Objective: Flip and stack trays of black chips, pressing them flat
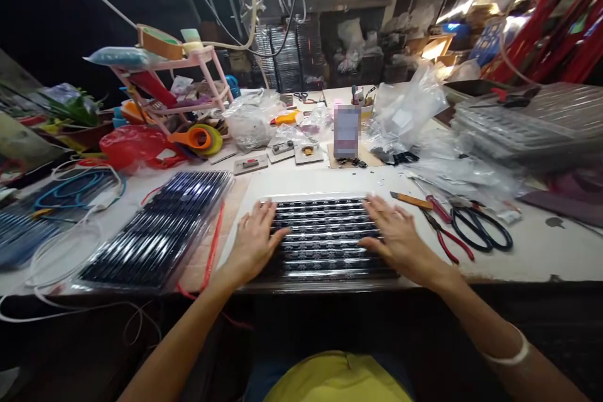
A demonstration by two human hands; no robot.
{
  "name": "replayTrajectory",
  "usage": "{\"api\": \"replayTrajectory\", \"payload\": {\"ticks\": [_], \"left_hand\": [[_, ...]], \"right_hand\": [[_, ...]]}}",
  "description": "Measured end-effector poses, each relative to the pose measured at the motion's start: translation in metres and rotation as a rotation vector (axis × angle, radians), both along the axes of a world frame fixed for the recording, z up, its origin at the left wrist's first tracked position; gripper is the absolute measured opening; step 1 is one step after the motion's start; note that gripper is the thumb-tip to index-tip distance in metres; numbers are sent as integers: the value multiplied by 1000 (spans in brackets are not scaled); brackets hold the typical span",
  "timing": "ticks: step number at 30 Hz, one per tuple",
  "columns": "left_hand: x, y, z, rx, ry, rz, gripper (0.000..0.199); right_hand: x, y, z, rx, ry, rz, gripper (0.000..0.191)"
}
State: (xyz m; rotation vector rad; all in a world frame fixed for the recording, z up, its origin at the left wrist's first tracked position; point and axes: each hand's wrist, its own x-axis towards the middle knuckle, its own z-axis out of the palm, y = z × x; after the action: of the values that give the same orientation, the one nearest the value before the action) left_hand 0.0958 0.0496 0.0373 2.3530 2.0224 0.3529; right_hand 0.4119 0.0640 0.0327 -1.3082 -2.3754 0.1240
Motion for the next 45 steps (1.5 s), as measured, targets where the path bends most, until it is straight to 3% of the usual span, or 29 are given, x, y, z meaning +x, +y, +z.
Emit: {"api": "replayTrajectory", "payload": {"ticks": [3, 6, 12, 15, 18, 22, 25, 29, 33, 36, 39, 42, 45], "left_hand": [[22, 6, -13, -60, 140, -139, 67], [26, 6, -24, -68, 188, -151, 69], [25, 7, -25, -56, 202, -150, 69], [15, 9, -24, -51, 164, -196, 67], [-19, 2, -26, -80, 38, -253, 57], [-66, -30, -30, -59, -247, -167, 46], [-77, -64, -29, -42, -385, -164, 45], [-77, -106, -30, -51, -331, -248, 51], [-77, -124, -48, 82, -180, -267, 60], [-70, -121, -62, 237, -239, -241, 60], [-61, -111, -63, 290, -414, -238, 46], [-57, -93, -49, 291, -568, -146, 26], [-55, -57, -21, 332, -612, -40, 32]], "right_hand": [[-30, 7, -5, -93, -217, 153, 78], [-37, 11, -8, -198, -276, 223, 81], [-36, 33, -13, -113, -225, 90, 77], [-33, 37, -20, -87, -221, 97, 70], [-16, 29, -28, -32, -177, 54, 57], [18, 6, -36, 31, -113, 23, 46], [41, -14, -32, 41, -59, 92, 45], [65, -45, -22, -25, -67, 200, 59], [76, -71, -27, -96, -86, 230, 66], [73, -75, -39, 3, -13, 215, 66], [72, -65, -42, 106, 70, 262, 65], [75, -42, -29, 66, 159, 328, 52], [67, -9, -4, -7, 367, 191, 31]]}}
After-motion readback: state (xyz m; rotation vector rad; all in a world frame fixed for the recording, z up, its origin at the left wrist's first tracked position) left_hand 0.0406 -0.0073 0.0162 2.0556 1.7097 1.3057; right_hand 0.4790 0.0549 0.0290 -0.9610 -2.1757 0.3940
